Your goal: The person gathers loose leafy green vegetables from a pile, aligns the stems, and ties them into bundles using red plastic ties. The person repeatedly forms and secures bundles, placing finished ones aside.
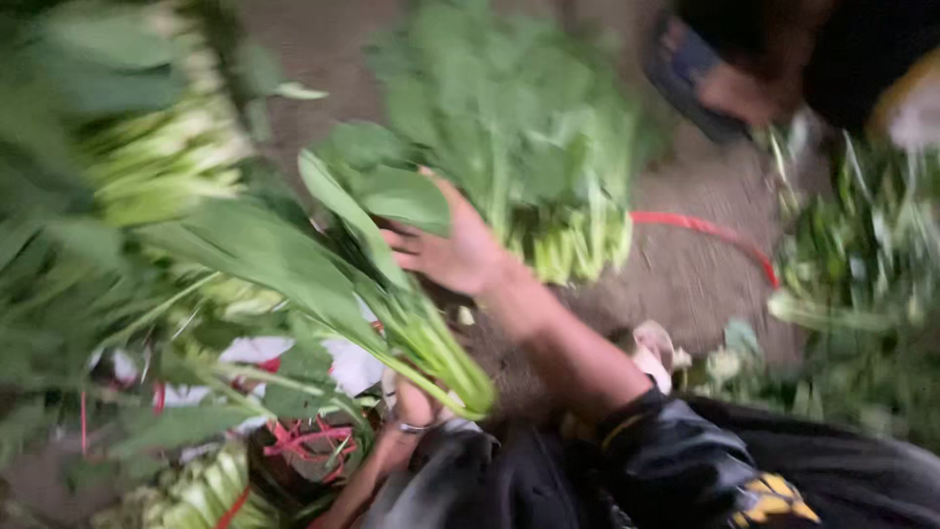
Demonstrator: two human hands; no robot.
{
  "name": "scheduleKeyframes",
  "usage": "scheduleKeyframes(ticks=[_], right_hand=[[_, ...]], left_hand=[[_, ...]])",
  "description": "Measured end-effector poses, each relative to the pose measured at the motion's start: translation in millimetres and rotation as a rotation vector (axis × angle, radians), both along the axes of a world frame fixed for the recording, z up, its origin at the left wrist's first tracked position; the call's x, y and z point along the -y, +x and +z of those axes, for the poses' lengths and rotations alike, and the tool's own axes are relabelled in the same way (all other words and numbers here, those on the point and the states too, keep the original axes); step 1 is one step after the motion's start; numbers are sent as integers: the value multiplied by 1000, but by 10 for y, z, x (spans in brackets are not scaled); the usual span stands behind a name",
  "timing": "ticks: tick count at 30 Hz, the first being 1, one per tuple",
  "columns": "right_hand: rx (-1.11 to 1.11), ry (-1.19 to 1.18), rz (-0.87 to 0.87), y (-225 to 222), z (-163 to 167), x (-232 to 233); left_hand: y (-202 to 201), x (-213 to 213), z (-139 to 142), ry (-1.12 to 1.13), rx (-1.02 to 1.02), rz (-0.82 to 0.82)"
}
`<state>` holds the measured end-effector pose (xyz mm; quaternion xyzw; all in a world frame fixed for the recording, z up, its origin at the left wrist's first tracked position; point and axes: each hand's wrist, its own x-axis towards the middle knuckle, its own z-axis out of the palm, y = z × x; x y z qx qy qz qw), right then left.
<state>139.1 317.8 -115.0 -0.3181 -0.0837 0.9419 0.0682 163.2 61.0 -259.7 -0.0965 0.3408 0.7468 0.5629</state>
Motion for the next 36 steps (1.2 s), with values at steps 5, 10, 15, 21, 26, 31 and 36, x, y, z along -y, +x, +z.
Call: scheduleKeyframes(ticks=[5, 10, 15, 21, 26, 31, 36], right_hand=[[175, 572, -286, 498, 456, 668], [347, 1491, 305, 1182, 922, 675], [595, 1665, 285, 2072, 823, -106], [866, 1519, -130, 2688, -111, -719], [990, 1531, -45, 2712, -759, -697], [1071, 1756, 267, 2547, -755, -794], [1049, 1938, 191, 2133, -297, -972]], left_hand=[[-578, 118, 263, -380, -896, -360], [-610, -622, 906, -172, -685, -515], [-316, -2126, 1321, 229, -1046, -989], [-166, -3113, 1052, 118, -2231, -929], [-279, -3033, 823, 5, -2239, -755], [-434, -2758, 830, 199, -2180, -370], [-1669, -1965, 835, -578, -1830, 58]])
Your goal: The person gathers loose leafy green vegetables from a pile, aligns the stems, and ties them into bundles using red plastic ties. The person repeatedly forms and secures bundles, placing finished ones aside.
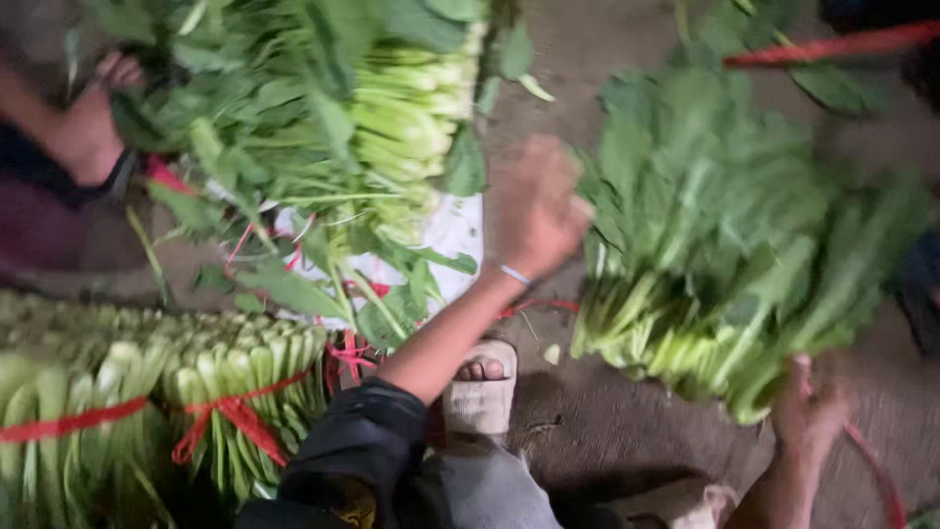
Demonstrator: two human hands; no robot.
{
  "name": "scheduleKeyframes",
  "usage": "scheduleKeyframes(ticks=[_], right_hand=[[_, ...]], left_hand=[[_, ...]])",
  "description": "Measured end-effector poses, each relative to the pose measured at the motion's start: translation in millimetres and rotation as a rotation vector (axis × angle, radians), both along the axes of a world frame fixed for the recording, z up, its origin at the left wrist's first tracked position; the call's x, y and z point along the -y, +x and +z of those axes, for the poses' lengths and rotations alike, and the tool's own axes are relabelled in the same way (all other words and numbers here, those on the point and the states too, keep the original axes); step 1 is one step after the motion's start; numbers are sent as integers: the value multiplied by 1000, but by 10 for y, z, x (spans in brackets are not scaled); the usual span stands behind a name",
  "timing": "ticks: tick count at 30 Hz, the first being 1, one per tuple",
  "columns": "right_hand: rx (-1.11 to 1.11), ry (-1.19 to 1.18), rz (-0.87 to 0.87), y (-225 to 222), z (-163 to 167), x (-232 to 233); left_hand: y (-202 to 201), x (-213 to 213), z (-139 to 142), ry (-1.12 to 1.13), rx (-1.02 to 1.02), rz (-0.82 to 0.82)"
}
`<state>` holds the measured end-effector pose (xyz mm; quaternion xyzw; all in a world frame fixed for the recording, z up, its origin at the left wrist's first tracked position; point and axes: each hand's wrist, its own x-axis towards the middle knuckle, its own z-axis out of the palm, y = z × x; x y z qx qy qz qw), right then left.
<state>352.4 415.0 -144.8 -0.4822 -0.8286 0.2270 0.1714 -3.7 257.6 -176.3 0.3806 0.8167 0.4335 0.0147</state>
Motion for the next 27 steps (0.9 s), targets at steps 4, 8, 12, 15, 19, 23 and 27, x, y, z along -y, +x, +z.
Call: scheduleKeyframes(ticks=[4, 8, 12, 15, 19, 23, 27], right_hand=[[55, 579, 93, -947, 270, 45], [-298, -792, -187, -2477, 214, 423], [-50, -406, 641, -3945, -82, 1080], [-120, -336, 638, -4511, -270, 1453], [-316, -298, 697, -4769, -239, 1668], [-278, -426, 734, -4858, 120, 1683], [-184, -440, 810, -4931, 687, 1664]], left_hand=[[-1327, 1005, -62, -64, -219, 529], [-1571, 1506, -215, -45, -182, 513], [-1154, 1520, -354, 263, 199, 834], [-931, 1465, -418, 490, 570, 633], [-859, 1406, -432, 813, 1047, 428], [-841, 1402, -393, 1151, 1448, 413], [-936, 1441, -187, 1311, 1552, 226]])
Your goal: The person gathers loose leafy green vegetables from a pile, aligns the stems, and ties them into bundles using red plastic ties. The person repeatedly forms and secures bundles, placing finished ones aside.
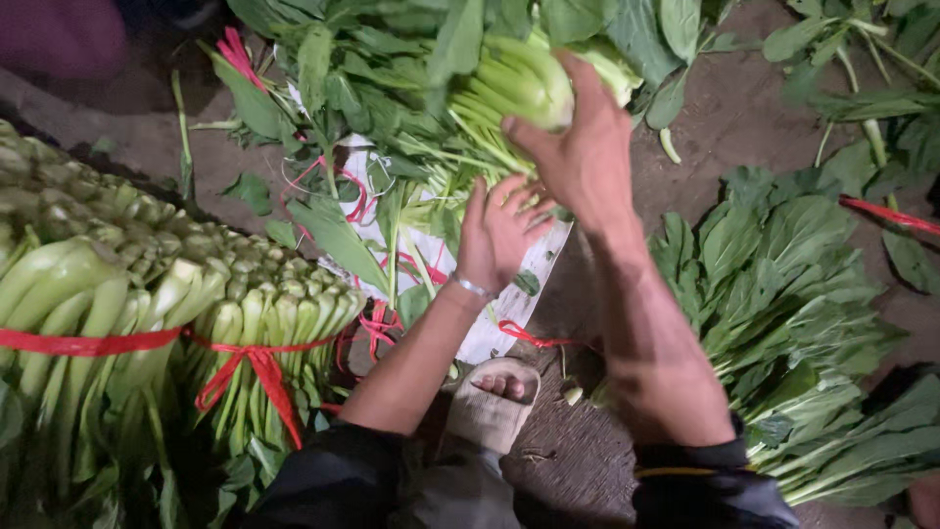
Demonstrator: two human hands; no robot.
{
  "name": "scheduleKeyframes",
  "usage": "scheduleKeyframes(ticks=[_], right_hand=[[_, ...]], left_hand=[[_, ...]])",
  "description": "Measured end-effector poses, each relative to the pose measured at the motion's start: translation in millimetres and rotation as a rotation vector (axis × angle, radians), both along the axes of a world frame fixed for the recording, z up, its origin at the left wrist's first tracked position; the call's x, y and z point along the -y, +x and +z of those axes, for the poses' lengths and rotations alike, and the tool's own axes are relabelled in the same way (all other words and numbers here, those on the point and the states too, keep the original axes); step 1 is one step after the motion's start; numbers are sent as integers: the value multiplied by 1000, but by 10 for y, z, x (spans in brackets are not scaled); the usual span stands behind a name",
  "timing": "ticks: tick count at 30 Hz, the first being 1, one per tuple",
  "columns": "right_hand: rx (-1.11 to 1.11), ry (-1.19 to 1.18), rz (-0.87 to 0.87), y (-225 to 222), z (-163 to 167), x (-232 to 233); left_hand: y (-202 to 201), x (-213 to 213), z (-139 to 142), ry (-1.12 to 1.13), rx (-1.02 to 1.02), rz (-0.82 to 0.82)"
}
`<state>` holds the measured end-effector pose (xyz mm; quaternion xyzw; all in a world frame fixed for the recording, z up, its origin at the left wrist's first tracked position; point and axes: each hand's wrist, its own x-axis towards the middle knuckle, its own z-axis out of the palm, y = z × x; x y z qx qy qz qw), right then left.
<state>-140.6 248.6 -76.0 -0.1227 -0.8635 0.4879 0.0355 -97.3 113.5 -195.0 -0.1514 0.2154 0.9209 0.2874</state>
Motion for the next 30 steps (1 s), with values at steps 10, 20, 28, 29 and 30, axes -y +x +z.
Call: scheduleKeyframes(ticks=[10, 20, 28, 29, 30], right_hand=[[-567, 631, 392, 325, 1932, -100], [-459, 196, 316, 1244, 1846, 326], [-98, -167, 334, 1286, 342, 209], [-372, 191, 271, 1101, 117, 114], [-208, 184, 172, 927, -89, 66]], left_hand=[[217, 328, 518, 18, 157, 165], [480, 513, 1557, 310, -817, 24], [497, 1128, 808, 630, -83, 141], [515, 1204, 778, 665, -32, 159], [535, 1267, 784, 702, 20, 171]])
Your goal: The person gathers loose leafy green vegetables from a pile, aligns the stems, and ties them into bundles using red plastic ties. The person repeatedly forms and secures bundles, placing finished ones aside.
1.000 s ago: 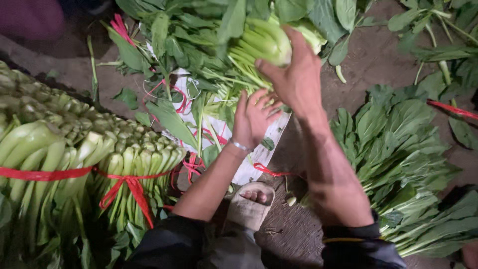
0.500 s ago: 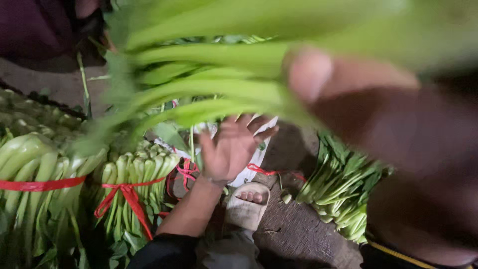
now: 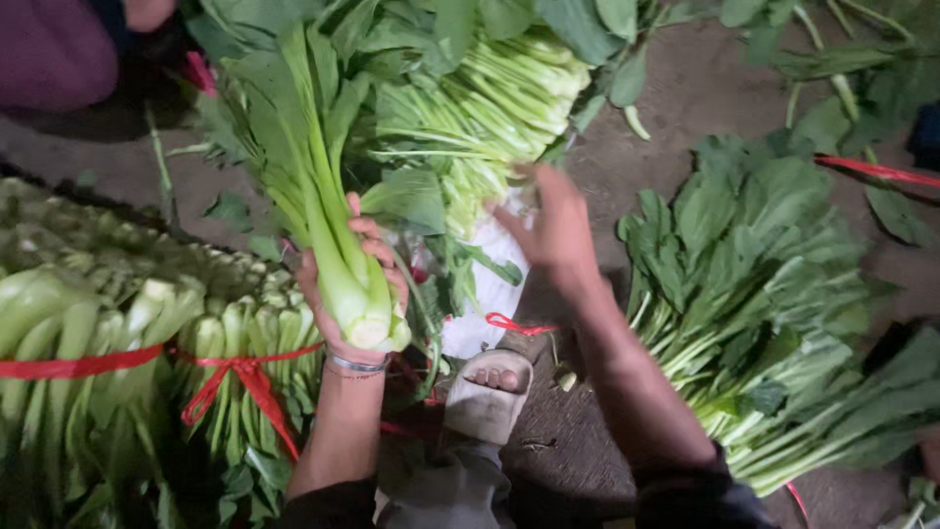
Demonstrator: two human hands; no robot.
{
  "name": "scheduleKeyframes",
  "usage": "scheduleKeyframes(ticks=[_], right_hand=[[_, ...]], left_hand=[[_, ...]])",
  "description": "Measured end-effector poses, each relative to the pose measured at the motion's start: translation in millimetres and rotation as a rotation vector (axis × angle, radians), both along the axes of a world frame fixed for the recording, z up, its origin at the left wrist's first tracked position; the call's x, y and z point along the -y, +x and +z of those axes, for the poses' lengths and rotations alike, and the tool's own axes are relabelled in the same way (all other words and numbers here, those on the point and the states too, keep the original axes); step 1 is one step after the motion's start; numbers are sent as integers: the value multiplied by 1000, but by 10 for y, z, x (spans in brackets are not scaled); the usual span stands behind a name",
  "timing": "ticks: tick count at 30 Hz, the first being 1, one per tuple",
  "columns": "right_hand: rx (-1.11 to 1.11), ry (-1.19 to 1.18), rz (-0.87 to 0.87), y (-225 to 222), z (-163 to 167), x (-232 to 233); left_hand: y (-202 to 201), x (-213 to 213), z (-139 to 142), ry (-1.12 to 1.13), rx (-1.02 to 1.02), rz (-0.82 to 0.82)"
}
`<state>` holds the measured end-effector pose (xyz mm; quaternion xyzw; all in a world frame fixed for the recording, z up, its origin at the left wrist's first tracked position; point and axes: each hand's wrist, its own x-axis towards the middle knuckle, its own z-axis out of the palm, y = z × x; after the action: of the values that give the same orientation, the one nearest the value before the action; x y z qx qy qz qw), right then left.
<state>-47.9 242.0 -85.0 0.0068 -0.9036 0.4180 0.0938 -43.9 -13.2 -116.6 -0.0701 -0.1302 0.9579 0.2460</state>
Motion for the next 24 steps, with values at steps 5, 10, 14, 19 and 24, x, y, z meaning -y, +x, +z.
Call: scheduleKeyframes(ticks=[5, 10, 14, 19, 24], right_hand=[[65, 342, 74, -483, -775, 20], [458, 374, 61, -627, -1023, 151], [326, 264, 72, -758, -833, 99], [486, -35, 201, -998, -265, -207], [381, -263, 202, -954, 87, -307]], left_hand=[[-76, 280, 259, -74, -368, 46], [-123, 279, 513, -145, -376, 127], [9, 293, 753, -109, -175, 141], [38, 429, 996, 43, -336, 88], [-40, 472, 1041, -61, -517, 70]])
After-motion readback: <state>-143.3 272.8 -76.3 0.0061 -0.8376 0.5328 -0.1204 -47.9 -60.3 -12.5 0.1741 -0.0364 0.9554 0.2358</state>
